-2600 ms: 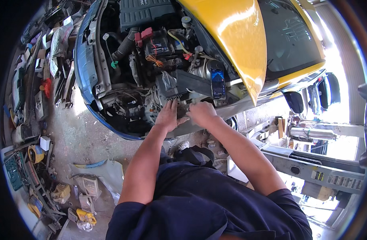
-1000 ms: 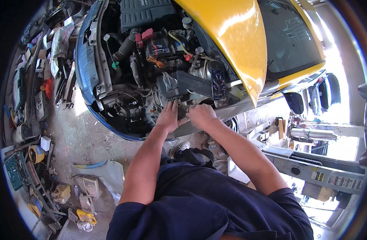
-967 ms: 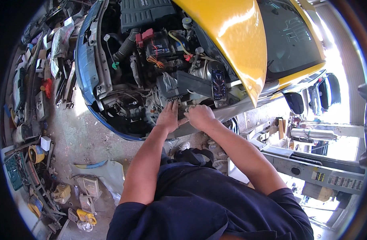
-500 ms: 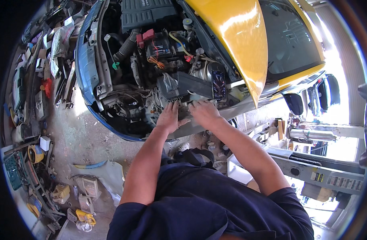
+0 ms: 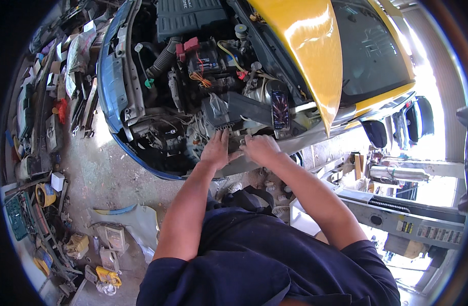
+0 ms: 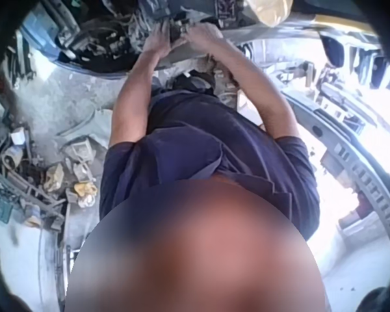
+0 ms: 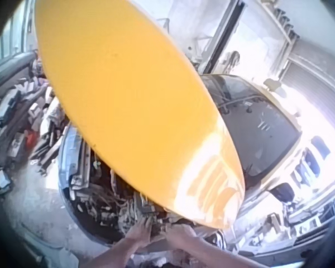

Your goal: The person works on the front of a yellow car with the hood open. They remove a small black plastic part from the hood hinge area, then use a screwdriver to pry and adjust the front bumper and hood alignment. The person repeatedly pries along the bumper edge and repositions the bumper panel.

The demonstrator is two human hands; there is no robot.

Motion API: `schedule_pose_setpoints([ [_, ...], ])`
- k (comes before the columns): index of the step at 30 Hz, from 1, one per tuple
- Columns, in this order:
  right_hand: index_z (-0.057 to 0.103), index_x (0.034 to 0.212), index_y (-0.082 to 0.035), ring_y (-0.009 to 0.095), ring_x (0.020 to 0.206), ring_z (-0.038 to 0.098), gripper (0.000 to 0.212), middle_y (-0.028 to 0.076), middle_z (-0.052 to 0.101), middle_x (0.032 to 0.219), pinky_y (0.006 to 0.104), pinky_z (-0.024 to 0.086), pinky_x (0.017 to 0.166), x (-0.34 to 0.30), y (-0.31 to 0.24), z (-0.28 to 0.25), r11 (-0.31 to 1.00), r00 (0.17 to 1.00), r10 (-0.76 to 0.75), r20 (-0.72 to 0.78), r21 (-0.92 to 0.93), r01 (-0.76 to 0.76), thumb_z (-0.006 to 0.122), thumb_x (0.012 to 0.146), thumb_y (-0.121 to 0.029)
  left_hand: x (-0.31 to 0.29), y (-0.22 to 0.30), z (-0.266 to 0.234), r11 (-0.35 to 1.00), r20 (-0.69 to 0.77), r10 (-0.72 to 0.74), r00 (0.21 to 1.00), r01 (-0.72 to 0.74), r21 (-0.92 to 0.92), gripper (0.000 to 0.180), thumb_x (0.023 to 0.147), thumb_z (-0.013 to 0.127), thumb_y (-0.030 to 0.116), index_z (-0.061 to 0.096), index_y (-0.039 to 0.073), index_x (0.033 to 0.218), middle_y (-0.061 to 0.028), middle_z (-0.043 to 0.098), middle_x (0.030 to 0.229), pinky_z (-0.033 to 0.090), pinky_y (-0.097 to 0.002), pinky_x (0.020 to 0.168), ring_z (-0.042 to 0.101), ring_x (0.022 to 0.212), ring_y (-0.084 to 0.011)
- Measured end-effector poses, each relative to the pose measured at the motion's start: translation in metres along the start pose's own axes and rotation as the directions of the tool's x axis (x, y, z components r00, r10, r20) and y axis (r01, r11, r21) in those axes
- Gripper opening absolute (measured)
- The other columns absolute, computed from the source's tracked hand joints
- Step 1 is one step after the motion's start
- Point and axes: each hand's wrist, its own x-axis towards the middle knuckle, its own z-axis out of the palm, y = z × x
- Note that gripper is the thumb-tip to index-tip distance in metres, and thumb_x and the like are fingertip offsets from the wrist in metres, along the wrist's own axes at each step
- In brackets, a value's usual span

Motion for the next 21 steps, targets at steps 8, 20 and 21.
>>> schedule_pose_setpoints([
  [8,0.07,0.119,-0.006,0.041,0.096,0.078,0.036,0.018,0.077,0.107,0.0524,0.064,0.083,0.0,0.026,0.006,0.968,0.946,-0.241,-0.216,-0.125,0.218,0.068,0.105,-0.039,0.0,0.001,-0.003,0.999,0.007,0.01,1.0,-0.009,-0.041,0.117,0.091,0.079,0.068,0.031,-0.007,0.168,-0.0275,0.052,0.151,0.045,-0.0479,0.123,0.052,0.144,-0.0444],
  [20,0.068,0.098,0.004,0.032,0.08,0.077,0.048,0.021,0.074,0.082,0.0492,0.057,0.07,0.005,-0.017,0.063,0.631,0.918,0.396,-0.036,0.737,-0.243,0.069,0.109,-0.043,0.0,-0.004,0.001,0.999,0.002,-0.001,1.0,0.001,-0.036,0.117,0.09,0.082,0.063,0.029,-0.004,0.17,-0.0303,0.046,0.16,0.048,-0.0498,0.12,0.052,0.147,-0.0465],
  [21,0.068,0.098,0.004,0.035,0.082,0.078,0.049,0.023,0.075,0.085,0.0502,0.057,0.072,0.008,-0.009,0.055,0.608,0.911,0.409,0.059,0.726,-0.32,0.068,0.109,-0.044,0.0,-0.002,0.0,0.999,0.009,-0.006,1.0,0.006,-0.038,0.117,0.09,0.082,0.063,0.028,-0.003,0.17,-0.0303,0.045,0.16,0.048,-0.0498,0.12,0.052,0.147,-0.0465],
])
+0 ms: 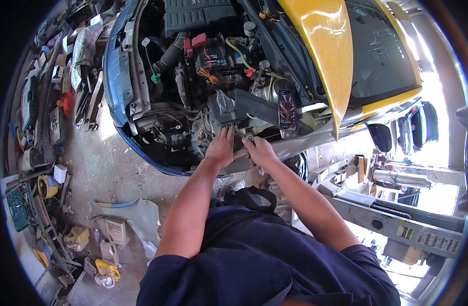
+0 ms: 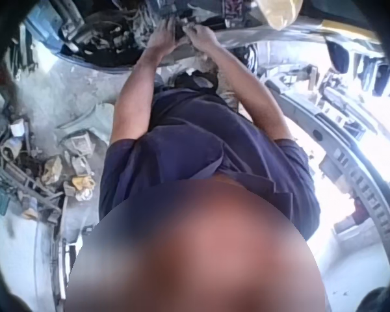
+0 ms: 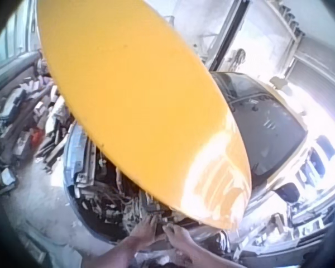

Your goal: The person works on the front of a yellow car with the hood open. They remove a small black plastic part from the hood hinge area, then use a screwdriver to pry and adjust the front bumper and hood alignment. The person repeatedly pries along the bumper edge and repositions the bumper panel.

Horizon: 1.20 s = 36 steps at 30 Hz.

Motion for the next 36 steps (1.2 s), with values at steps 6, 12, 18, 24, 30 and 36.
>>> schedule_pose_setpoints([
  [6,0.064,0.139,-0.007,0.048,0.108,0.074,0.05,0.024,0.078,0.116,0.0567,0.059,0.097,0.014,-0.012,-0.065,0.541,0.824,-0.476,0.308,-0.637,0.55,0.062,0.109,-0.047,-0.002,0.005,-0.003,1.0,-0.006,0.01,1.0,-0.01,0.029,0.118,0.091,0.078,0.067,0.03,-0.008,0.167,-0.0296,0.05,0.154,0.044,-0.0492,0.124,0.051,0.145,-0.0463],
  [12,0.066,0.124,-0.004,0.05,0.102,0.074,0.047,0.026,0.078,0.108,0.0606,0.058,0.091,0.002,-0.011,-0.048,0.645,0.899,-0.352,0.26,-0.628,0.434,0.062,0.109,-0.049,-0.001,0.002,0.002,0.998,-0.041,0.04,0.998,-0.038,0.05,0.115,0.092,0.078,0.067,0.032,-0.008,0.167,-0.0294,0.051,0.153,0.043,-0.0485,0.124,0.052,0.143,-0.0459],
  [18,0.064,0.103,0.002,0.04,0.076,0.074,0.051,0.023,0.074,0.084,0.052,0.058,0.067,-0.007,-0.002,0.0,0.98,0.986,-0.165,-0.021,-0.112,0.161,0.063,0.111,-0.048,0.001,-0.003,0.006,0.999,-0.036,0.032,0.999,-0.032,0.0,0.115,0.088,0.082,0.062,0.034,-0.007,0.166,-0.0278,0.053,0.152,0.045,-0.0478,0.123,0.054,0.142,-0.0446],
  [24,0.065,0.111,0.001,0.033,0.079,0.074,0.047,0.018,0.074,0.089,0.0478,0.058,0.068,0.006,0.001,0.013,0.995,0.996,-0.081,0.03,-0.048,0.082,0.063,0.111,-0.046,0.001,0.0,0.003,1.0,-0.035,0.027,0.999,-0.027,-0.001,0.115,0.088,0.083,0.061,0.034,-0.007,0.167,-0.0272,0.053,0.152,0.044,-0.0479,0.124,0.053,0.143,-0.0444],
  [30,0.064,0.123,-0.004,0.048,0.105,0.075,0.048,0.025,0.079,0.11,0.0574,0.059,0.09,0.009,-0.011,-0.053,0.512,0.788,-0.552,0.274,-0.634,0.579,0.064,0.108,-0.049,0.003,0.005,-0.006,0.999,0.118,-0.033,0.992,0.029,0.031,0.118,0.094,0.076,0.067,0.024,-0.003,0.173,-0.0337,0.035,0.17,0.04,-0.049,0.129,0.04,0.158,-0.0466],
  [36,0.066,0.122,-0.001,0.047,0.103,0.076,0.049,0.029,0.078,0.106,0.0581,0.059,0.088,0.002,-0.008,-0.027,0.759,0.935,-0.303,0.187,-0.545,0.355,0.064,0.108,-0.048,0.0,0.004,-0.001,0.998,-0.032,0.024,0.999,-0.022,0.051,0.114,0.091,0.08,0.064,0.032,-0.006,0.167,-0.0285,0.051,0.154,0.044,-0.0486,0.125,0.051,0.145,-0.0451],
])
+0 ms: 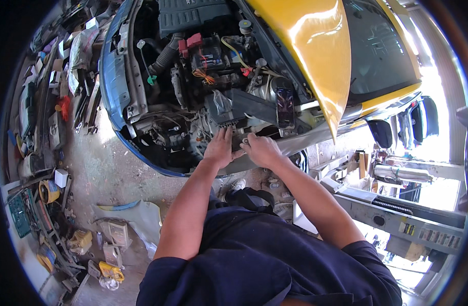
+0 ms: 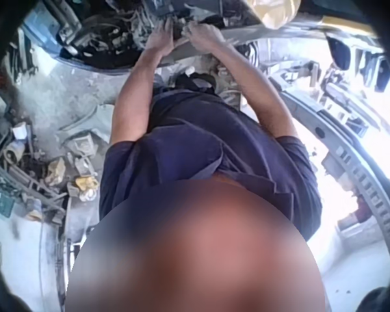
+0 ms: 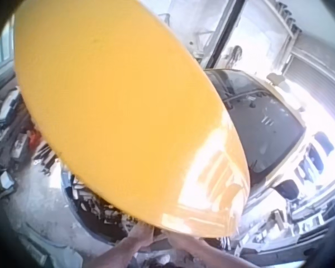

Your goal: The person works on the front of a yellow car with the hood open. They remove a small black plastic part from the hood hinge area, then use a screwdriver to pry and adjust the front bumper and hood alignment. The person repeatedly pries along the bumper edge and repositions the bumper panel.

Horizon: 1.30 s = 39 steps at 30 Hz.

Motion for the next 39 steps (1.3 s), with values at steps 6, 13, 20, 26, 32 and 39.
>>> schedule_pose_setpoints([
  [6,0.068,0.114,0.004,0.052,0.095,0.074,0.055,0.034,0.075,0.105,0.0565,0.057,0.083,0.0,-0.019,0.043,0.42,0.908,0.35,0.228,0.829,-0.37,0.066,0.108,-0.05,0.002,-0.002,-0.006,0.995,0.106,-0.036,0.994,0.045,-0.086,0.119,0.091,0.081,0.064,0.026,-0.004,0.171,-0.0336,0.041,0.165,0.045,-0.0494,0.125,0.047,0.152,-0.0472],
  [13,0.066,0.12,0.0,0.05,0.089,0.076,0.053,0.029,0.077,0.1,0.0592,0.059,0.08,0.002,0.007,-0.009,0.997,0.999,-0.045,-0.02,-0.061,0.043,0.057,0.111,-0.052,0.001,0.001,-0.002,1.0,0.041,-0.019,0.999,0.019,-0.007,0.116,0.092,0.079,0.065,0.03,-0.009,0.167,-0.0305,0.049,0.157,0.044,-0.0484,0.125,0.051,0.146,-0.0465],
  [20,0.064,0.114,-0.001,0.054,0.098,0.074,0.052,0.032,0.076,0.103,0.0609,0.057,0.088,-0.001,0.0,-0.002,0.99,0.998,0.066,-0.003,0.128,-0.065,0.06,0.11,-0.052,0.001,-0.003,0.005,1.0,0.001,0.005,1.0,-0.005,-0.015,0.116,0.092,0.078,0.064,0.03,-0.01,0.167,-0.031,0.048,0.157,0.043,-0.0484,0.125,0.05,0.147,-0.0474],
  [26,0.062,0.107,-0.006,0.02,0.059,0.059,0.044,0.007,0.062,0.074,0.0377,0.048,0.053,0.003,-0.027,0.042,0.294,0.867,0.437,0.24,0.873,-0.39,0.068,0.11,-0.049,0.002,-0.004,0.003,0.996,0.048,0.0,0.999,0.004,-0.084,0.118,0.092,0.079,0.065,0.028,-0.01,0.168,-0.0313,0.047,0.157,0.043,-0.0495,0.124,0.049,0.147,-0.0485],
  [32,0.066,0.117,-0.001,0.04,0.083,0.074,0.053,0.024,0.074,0.091,0.0534,0.059,0.075,0.003,-0.016,-0.009,0.884,0.971,0.214,0.111,0.401,-0.241,0.062,0.11,-0.054,0.0,-0.002,0.002,0.998,0.019,-0.006,1.0,0.007,-0.058,0.117,0.093,0.078,0.065,0.028,-0.009,0.168,-0.0301,0.047,0.157,0.043,-0.0489,0.125,0.049,0.147,-0.0467],
  [39,0.067,0.116,-0.001,0.054,0.1,0.073,0.059,0.031,0.077,0.1,0.0623,0.057,0.089,0.005,0.009,-0.031,0.993,0.992,-0.118,0.051,-0.015,0.119,0.064,0.106,-0.058,0.002,0.001,-0.001,0.999,0.079,-0.014,0.997,0.017,-0.035,0.116,0.095,0.076,0.064,0.025,-0.009,0.17,-0.0299,0.045,0.161,0.042,-0.0479,0.127,0.047,0.151,-0.0464],
])
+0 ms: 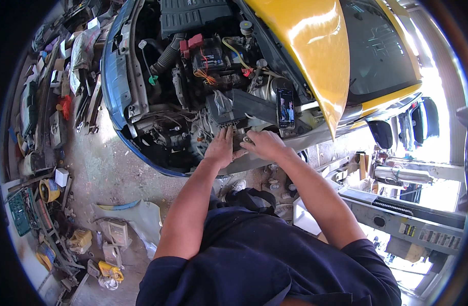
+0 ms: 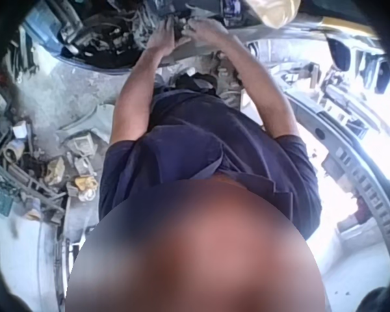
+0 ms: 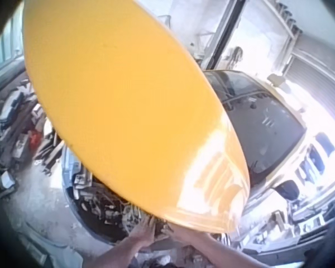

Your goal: The person works on the front of a yellow car with the hood open. They remove a small black plastic part from the hood hinge area, then use a screwdriver to pry and adjust the front bumper and hood alignment. The person repeatedly pries along the bumper edge and repositions the bumper panel.

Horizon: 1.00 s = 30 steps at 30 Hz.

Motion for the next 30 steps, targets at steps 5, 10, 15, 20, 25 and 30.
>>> schedule_pose_setpoints([
  [5,0.067,0.112,-0.002,0.045,0.081,0.074,0.056,0.023,0.076,0.087,0.0527,0.058,0.072,0.002,-0.004,0.05,0.939,0.964,0.204,-0.171,0.311,-0.144,0.068,0.105,-0.058,-0.001,-0.001,0.003,1.0,-0.029,-0.007,1.0,0.007,0.004,0.117,0.094,0.077,0.063,0.024,-0.009,0.17,-0.0311,0.045,0.161,0.043,-0.0479,0.126,0.046,0.152,-0.0469],
  [10,0.064,0.104,-0.008,0.016,0.058,0.053,0.049,-0.001,0.055,0.072,0.032,0.045,0.054,0.005,-0.04,0.087,0.081,0.814,0.547,0.195,0.955,-0.284,0.07,0.108,-0.056,0.001,-0.006,0.003,1.0,0.016,-0.009,1.0,0.01,-0.009,0.12,0.093,0.079,0.062,0.019,-0.005,0.172,-0.0316,0.04,0.164,0.047,-0.0498,0.123,0.048,0.151,-0.0484],
  [15,0.067,0.114,-0.003,0.041,0.082,0.076,0.054,0.02,0.077,0.091,0.05,0.058,0.072,0.01,-0.014,0.048,0.873,0.936,0.343,-0.075,0.393,-0.288,0.062,0.11,-0.056,0.0,-0.004,0.003,0.999,-0.01,-0.015,1.0,0.014,-0.044,0.12,0.092,0.079,0.064,0.021,-0.006,0.171,-0.0311,0.041,0.163,0.048,-0.0497,0.121,0.05,0.147,-0.0483],
  [20,0.065,0.114,0.002,0.052,0.099,0.074,0.06,0.029,0.076,0.096,0.0628,0.057,0.089,-0.005,-0.001,0.003,0.994,0.993,-0.053,-0.103,-0.098,0.043,0.062,0.107,-0.058,0.0,0.0,0.0,1.0,0.007,-0.009,1.0,0.009,0.001,0.117,0.095,0.077,0.064,0.023,-0.008,0.17,-0.031,0.043,0.161,0.047,-0.0493,0.123,0.049,0.148,-0.047],
  [25,0.067,0.113,0.002,0.054,0.1,0.073,0.061,0.033,0.076,0.099,0.063,0.057,0.09,-0.007,-0.012,0.014,0.981,0.986,0.159,-0.058,0.125,-0.151,0.059,0.108,-0.059,-0.001,0.001,-0.002,1.0,0.003,-0.01,1.0,0.01,0.011,0.115,0.095,0.079,0.059,0.025,-0.008,0.17,-0.0305,0.043,0.161,0.046,-0.0492,0.123,0.049,0.149,-0.0465],
  [30,0.065,0.108,0.0,0.045,0.08,0.074,0.058,0.025,0.074,0.086,0.0552,0.057,0.071,0.001,-0.029,0.065,0.822,0.865,0.457,-0.208,0.471,-0.321,0.064,0.109,-0.058,-0.001,-0.001,0.0,1.0,-0.036,0.007,0.999,-0.008,-0.03,0.112,0.092,0.083,0.056,0.029,-0.008,0.167,-0.0296,0.045,0.159,0.047,-0.0494,0.122,0.051,0.147,-0.047],
])
